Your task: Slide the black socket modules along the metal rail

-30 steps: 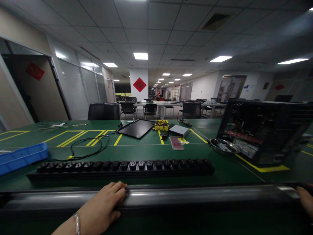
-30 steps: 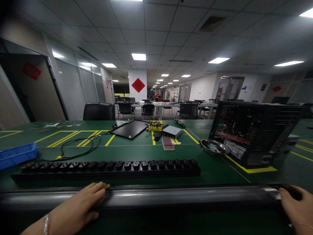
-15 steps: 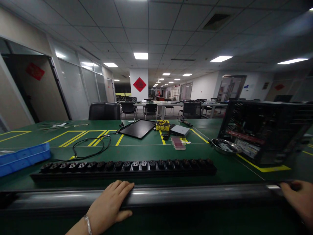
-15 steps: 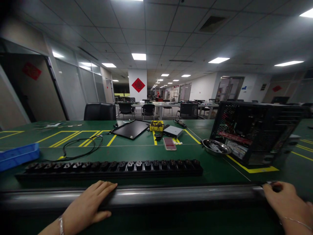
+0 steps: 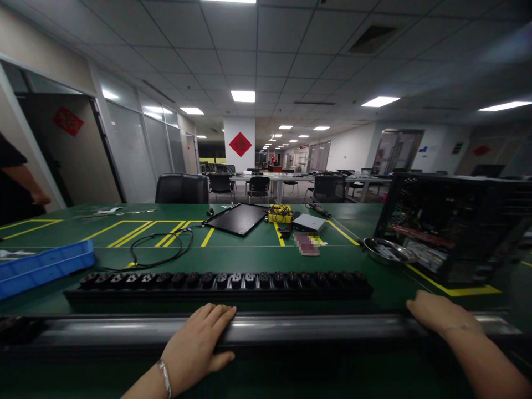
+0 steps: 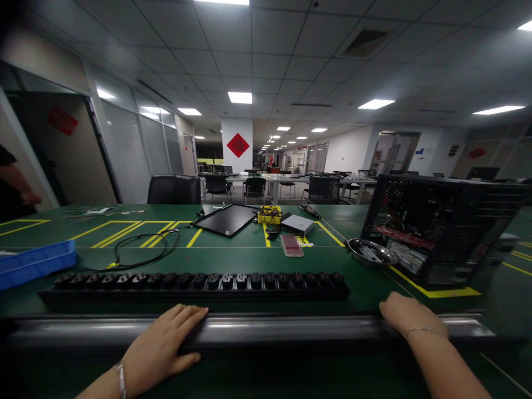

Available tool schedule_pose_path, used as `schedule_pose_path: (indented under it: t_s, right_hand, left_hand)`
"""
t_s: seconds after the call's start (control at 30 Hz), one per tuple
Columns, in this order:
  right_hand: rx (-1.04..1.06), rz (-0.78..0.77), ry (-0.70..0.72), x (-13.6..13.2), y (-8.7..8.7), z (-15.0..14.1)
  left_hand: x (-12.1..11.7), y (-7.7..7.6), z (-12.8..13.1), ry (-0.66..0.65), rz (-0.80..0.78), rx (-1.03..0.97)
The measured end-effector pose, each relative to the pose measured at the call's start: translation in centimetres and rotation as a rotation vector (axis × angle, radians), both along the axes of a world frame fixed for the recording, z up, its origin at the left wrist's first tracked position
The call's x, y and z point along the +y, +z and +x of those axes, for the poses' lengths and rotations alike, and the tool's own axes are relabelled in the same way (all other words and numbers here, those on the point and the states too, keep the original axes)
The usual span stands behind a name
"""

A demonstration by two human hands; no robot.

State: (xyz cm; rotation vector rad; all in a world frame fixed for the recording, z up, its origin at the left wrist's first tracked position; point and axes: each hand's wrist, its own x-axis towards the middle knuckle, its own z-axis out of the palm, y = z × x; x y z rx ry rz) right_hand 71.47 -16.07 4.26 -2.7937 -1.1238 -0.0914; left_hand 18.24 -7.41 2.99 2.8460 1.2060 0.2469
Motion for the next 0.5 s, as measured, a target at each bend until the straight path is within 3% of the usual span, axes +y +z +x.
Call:
schedule_pose_path:
  t_s: [0.23,0.5]
  right_hand:
    - [0.112,-0.202,0.184,1.3,1.5,-8.0]
    - [0.080,-0.265,0.356,1.7,3.1,-14.7]
  left_hand:
    - [-0.3,0.4,0.3,0.008,0.003,0.011]
    - [0.0,-0.2,0.2,-0.003,0.033,0.014]
